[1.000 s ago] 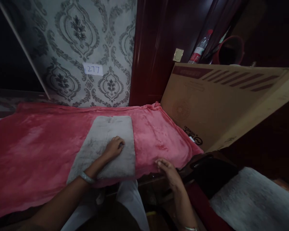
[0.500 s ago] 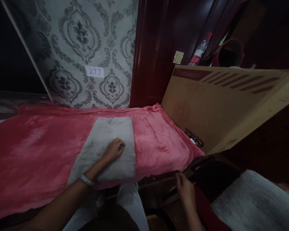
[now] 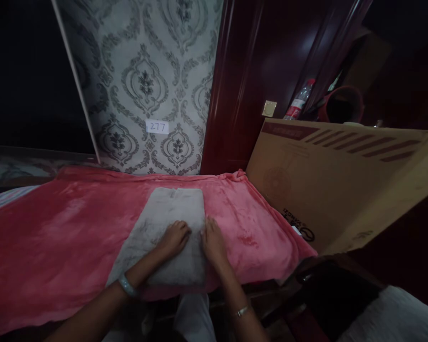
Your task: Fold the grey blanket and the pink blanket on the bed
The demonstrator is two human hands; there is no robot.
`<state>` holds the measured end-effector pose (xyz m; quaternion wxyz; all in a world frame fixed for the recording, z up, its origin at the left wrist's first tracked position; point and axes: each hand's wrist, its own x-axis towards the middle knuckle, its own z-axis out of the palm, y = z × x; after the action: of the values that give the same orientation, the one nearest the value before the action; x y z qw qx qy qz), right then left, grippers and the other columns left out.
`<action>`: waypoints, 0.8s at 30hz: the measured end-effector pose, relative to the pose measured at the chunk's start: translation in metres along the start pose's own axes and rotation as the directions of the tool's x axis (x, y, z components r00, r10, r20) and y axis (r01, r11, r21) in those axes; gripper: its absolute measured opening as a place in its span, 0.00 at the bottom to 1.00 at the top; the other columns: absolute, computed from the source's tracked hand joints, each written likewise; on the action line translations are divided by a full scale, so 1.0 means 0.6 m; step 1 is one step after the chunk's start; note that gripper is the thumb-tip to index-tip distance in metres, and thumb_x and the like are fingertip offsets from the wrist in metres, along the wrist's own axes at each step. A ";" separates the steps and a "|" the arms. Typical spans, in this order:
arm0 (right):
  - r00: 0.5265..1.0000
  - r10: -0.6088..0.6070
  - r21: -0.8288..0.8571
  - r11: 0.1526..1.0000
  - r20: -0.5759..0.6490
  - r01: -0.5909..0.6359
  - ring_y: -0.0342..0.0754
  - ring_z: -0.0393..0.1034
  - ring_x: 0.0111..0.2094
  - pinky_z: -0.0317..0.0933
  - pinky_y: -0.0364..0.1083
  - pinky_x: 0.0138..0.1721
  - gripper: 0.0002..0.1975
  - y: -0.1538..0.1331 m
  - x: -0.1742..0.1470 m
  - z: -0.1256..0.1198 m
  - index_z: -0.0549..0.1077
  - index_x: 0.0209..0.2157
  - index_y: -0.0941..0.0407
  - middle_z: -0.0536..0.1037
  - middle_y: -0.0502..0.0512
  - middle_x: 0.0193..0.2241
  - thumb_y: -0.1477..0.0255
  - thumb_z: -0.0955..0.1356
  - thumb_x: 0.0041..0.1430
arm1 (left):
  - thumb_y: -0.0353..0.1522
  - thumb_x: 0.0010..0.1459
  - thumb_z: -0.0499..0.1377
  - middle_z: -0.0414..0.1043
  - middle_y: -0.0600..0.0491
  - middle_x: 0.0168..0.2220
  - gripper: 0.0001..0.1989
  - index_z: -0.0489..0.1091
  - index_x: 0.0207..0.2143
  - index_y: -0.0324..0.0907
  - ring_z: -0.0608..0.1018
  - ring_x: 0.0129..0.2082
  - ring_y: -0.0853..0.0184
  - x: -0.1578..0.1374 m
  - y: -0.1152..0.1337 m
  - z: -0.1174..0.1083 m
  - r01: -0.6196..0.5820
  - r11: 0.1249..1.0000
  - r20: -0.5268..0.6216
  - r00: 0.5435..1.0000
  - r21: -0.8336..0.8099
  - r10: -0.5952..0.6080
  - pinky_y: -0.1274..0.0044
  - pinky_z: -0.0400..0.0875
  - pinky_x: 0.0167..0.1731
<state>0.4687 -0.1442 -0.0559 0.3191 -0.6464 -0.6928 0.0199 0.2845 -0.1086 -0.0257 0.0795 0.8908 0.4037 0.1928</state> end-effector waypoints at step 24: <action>0.956 -0.106 -0.099 0.985 0.274 0.138 0.52 0.43 0.70 0.38 0.56 0.67 0.27 -0.137 0.180 0.108 0.58 0.67 0.56 0.55 0.56 0.68 0.65 0.56 0.70 | 0.26 0.58 0.51 0.78 0.46 0.46 0.15 0.75 0.42 0.39 0.78 0.47 0.65 0.021 -0.193 -0.074 0.382 0.805 -0.191 0.841 -0.454 -0.507 0.72 0.70 0.51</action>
<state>0.3700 -0.0349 -0.0261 0.1846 -0.6112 -0.7682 0.0469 0.1942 -0.0231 -0.0160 0.2395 0.6936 0.5627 0.3806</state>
